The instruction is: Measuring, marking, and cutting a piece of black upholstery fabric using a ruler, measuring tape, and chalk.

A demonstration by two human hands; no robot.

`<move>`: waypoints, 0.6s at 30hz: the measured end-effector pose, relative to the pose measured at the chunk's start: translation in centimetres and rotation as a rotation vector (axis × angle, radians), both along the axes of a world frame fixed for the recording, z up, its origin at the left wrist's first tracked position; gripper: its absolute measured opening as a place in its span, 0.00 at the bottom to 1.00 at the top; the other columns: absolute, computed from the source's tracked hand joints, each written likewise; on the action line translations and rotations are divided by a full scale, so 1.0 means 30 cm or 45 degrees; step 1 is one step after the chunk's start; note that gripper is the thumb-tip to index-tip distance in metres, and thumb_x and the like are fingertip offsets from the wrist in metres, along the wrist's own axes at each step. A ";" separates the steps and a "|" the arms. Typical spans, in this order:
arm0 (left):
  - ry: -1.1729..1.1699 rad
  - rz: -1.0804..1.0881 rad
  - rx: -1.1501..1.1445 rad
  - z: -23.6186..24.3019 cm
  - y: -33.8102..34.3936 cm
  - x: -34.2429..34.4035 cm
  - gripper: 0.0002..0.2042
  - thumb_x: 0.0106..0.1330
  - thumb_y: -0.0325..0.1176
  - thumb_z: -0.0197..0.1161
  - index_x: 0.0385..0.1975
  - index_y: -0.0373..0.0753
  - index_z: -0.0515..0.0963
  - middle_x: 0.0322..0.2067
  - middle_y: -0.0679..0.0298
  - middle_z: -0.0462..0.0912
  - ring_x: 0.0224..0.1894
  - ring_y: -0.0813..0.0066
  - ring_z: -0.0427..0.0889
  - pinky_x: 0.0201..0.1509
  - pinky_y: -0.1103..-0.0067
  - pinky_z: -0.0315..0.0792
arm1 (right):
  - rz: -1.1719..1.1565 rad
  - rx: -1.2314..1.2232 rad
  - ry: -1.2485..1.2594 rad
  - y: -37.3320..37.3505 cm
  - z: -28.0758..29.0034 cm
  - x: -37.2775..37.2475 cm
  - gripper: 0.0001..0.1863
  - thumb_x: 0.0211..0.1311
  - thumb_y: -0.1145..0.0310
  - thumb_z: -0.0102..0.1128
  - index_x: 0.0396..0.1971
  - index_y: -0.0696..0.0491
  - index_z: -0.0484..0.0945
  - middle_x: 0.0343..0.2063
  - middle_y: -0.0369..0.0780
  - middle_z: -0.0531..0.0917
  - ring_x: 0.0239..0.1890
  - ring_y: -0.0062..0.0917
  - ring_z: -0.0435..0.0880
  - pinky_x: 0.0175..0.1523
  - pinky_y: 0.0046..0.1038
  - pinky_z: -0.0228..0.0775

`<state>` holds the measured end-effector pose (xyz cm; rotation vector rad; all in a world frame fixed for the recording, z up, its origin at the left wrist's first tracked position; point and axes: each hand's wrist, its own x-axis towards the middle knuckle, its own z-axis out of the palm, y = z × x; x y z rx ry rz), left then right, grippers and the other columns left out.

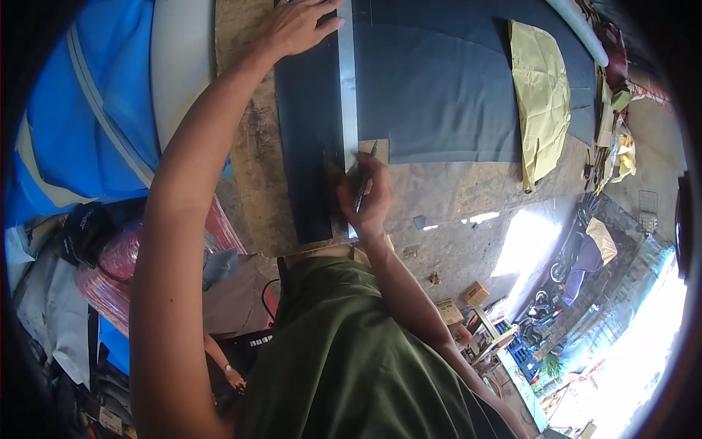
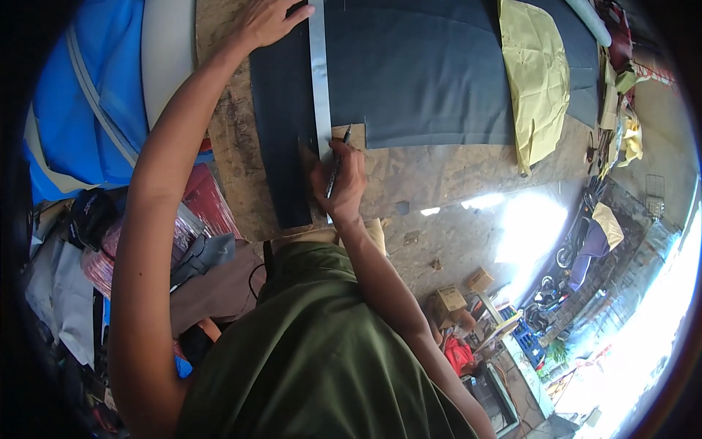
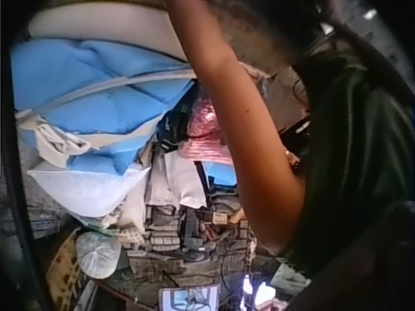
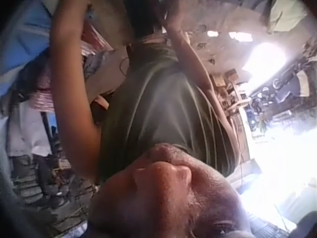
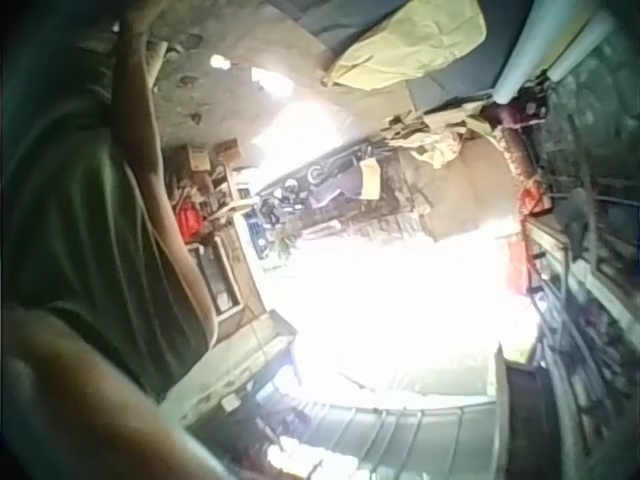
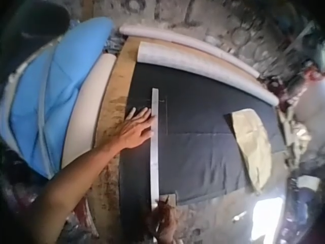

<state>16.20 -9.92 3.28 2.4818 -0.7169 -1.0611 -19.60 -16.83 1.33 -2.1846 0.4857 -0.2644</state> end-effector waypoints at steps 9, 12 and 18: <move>-0.183 -0.015 -0.123 -0.036 0.026 -0.009 0.29 0.75 0.45 0.56 0.73 0.39 0.68 0.74 0.49 0.68 0.80 0.50 0.60 0.83 0.50 0.48 | -0.004 0.015 -0.018 -0.004 -0.005 0.002 0.33 0.48 0.75 0.70 0.59 0.52 0.77 0.44 0.40 0.83 0.37 0.30 0.82 0.47 0.29 0.76; -0.227 -0.041 -0.230 -0.055 0.034 -0.001 0.29 0.75 0.45 0.56 0.73 0.39 0.68 0.74 0.49 0.68 0.80 0.50 0.60 0.83 0.50 0.48 | -0.006 0.016 -0.015 -0.006 -0.001 0.004 0.33 0.48 0.75 0.70 0.59 0.53 0.77 0.44 0.40 0.83 0.37 0.31 0.82 0.47 0.29 0.76; -0.110 -0.044 -0.167 -0.040 0.014 0.004 0.29 0.75 0.45 0.56 0.73 0.39 0.68 0.74 0.49 0.69 0.80 0.51 0.60 0.83 0.49 0.48 | -0.004 -0.012 -0.030 -0.007 -0.003 0.006 0.33 0.48 0.75 0.69 0.59 0.53 0.77 0.45 0.41 0.82 0.39 0.31 0.83 0.48 0.30 0.76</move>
